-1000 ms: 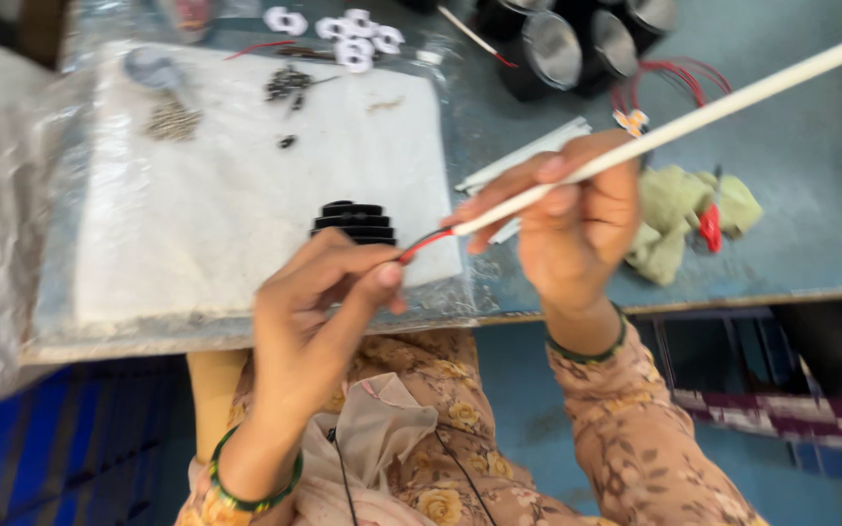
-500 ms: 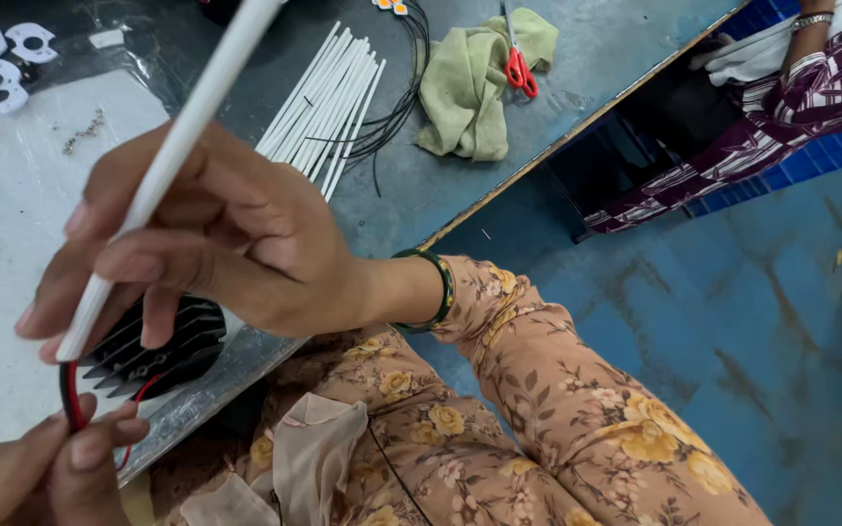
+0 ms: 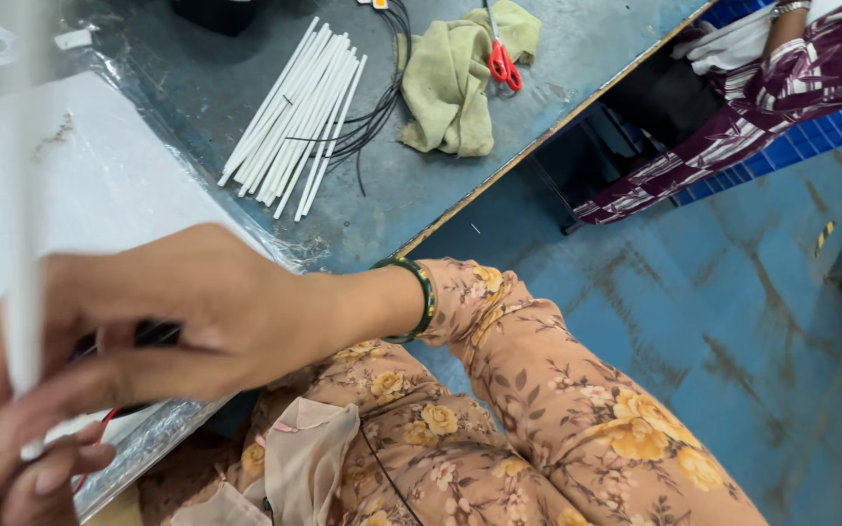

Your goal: The person assembles LED light units by soldering wires to LED modules, inserting them into black heat sink housings, and securing them with screws. She also applies thermal paste to LED modules and places them into housings. The work is performed at a bench with tools and components laid out.

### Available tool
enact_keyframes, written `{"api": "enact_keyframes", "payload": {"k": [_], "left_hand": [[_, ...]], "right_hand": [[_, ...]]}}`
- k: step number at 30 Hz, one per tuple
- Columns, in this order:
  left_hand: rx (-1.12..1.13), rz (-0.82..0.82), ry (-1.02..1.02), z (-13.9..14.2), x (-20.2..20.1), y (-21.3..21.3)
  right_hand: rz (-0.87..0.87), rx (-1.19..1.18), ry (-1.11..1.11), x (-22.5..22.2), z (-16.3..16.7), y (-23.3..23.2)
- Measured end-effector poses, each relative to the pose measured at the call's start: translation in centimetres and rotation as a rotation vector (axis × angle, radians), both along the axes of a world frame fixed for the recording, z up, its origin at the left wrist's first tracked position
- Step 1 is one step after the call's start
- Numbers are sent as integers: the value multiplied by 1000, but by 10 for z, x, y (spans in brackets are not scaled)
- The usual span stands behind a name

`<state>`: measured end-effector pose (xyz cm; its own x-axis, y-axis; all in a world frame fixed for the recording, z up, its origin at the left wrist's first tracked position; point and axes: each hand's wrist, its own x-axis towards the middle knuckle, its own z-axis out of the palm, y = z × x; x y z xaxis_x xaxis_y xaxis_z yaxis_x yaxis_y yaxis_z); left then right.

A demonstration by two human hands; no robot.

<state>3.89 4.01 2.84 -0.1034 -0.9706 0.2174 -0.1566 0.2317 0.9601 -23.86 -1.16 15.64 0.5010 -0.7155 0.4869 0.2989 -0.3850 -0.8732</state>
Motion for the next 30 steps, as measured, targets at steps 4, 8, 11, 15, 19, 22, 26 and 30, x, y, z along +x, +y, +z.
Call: {"api": "enact_keyframes", "payload": {"k": [4,8,11,15,19,22,26,30], "left_hand": [[-10,-34,-107,14,-5,-12],[-26,-76,-240,18,-4,-11],[-82,-137,-403,10,8,-21],[-218,-292,-788,-11,22,-47],[39,-108,-896,-16,21,-30],[-178,3,-608,2,1,-9],[-228,58,-502,35,-46,-10],[-209,64,-363,64,-78,-28]], "right_hand": [[-40,-81,69,7,-5,6],[-125,-117,111,3,-5,11],[-135,-108,94,-3,-4,11],[-122,-113,43,-8,-2,11],[-127,-199,67,-10,9,10],[-77,-188,38,-10,20,11],[-155,-250,179,-20,25,15],[-328,-427,407,-19,9,6]]}}
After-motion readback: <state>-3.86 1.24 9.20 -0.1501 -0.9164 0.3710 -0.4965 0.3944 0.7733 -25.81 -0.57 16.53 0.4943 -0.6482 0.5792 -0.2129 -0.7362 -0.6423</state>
